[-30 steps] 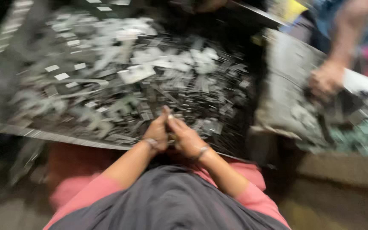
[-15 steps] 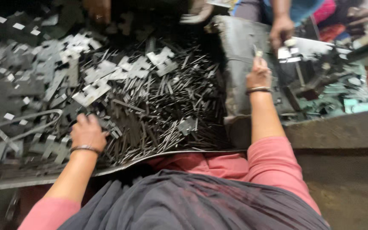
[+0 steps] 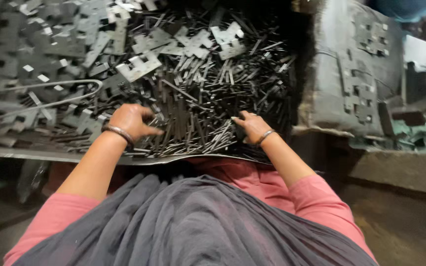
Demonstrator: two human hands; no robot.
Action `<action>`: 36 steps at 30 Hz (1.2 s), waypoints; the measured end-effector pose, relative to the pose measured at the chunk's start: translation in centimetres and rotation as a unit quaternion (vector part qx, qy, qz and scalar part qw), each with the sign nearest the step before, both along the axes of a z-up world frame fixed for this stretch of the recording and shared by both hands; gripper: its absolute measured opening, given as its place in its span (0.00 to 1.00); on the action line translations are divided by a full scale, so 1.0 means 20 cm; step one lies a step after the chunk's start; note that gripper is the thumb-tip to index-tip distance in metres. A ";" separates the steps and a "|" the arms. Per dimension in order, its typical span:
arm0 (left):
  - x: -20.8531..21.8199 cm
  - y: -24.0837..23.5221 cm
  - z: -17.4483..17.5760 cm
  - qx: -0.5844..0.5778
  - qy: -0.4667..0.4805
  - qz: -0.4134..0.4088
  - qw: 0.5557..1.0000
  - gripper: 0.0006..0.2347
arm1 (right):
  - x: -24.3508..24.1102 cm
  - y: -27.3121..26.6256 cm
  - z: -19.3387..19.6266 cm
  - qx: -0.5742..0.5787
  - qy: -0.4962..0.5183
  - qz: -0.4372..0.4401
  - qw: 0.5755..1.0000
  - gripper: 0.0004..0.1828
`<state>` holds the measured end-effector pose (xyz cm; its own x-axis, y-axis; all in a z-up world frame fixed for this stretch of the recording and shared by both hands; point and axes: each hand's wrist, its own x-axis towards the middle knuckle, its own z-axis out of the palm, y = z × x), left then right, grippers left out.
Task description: The person sorts through a bin of metal hinge components and long pins, picking up individual pieces by hand and placing them onto a work surface to the right.
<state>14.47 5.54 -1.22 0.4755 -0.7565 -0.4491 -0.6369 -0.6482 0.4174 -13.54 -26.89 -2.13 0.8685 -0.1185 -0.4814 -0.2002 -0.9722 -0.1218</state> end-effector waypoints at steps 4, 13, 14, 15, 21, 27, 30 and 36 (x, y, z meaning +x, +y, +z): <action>0.04 0.11 0.03 -0.389 0.499 0.256 0.731 0.14 | -0.04 -0.07 -0.08 0.002 -0.119 0.094 0.988 0.46; 0.01 -0.09 0.00 -0.489 0.550 0.349 0.580 0.15 | 0.07 -0.10 0.09 0.611 -0.229 -0.389 0.650 0.29; -0.01 -0.11 -0.03 -0.474 0.485 0.278 0.680 0.13 | 0.12 -0.09 0.10 0.601 -0.235 -0.408 0.646 0.29; -0.03 -0.14 -0.06 -0.475 0.485 0.276 0.681 0.13 | 0.16 -0.08 0.12 0.590 -0.244 -0.427 0.640 0.29; -0.16 -0.01 -0.16 -0.101 -0.049 -0.014 0.994 0.09 | 0.38 0.00 0.28 0.311 -0.385 -0.387 0.778 0.20; -0.17 0.18 -0.07 -0.150 -0.179 -0.026 0.972 0.07 | 0.62 0.25 0.47 0.299 -0.322 -0.444 0.781 0.41; -0.16 0.20 -0.06 -0.105 -0.079 0.009 0.991 0.09 | 0.91 0.38 0.35 0.202 -0.210 -0.332 0.897 0.48; -0.17 0.39 -0.05 -0.409 0.247 0.101 0.873 0.09 | 1.08 0.57 -0.07 -0.145 -0.127 -0.090 0.977 0.39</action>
<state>11.04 13.32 -2.28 0.5375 -0.8431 0.0143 -0.1565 -0.0831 0.9842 8.12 -15.51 -3.49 0.9086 -0.3788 -0.1760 -0.3693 -0.9254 0.0852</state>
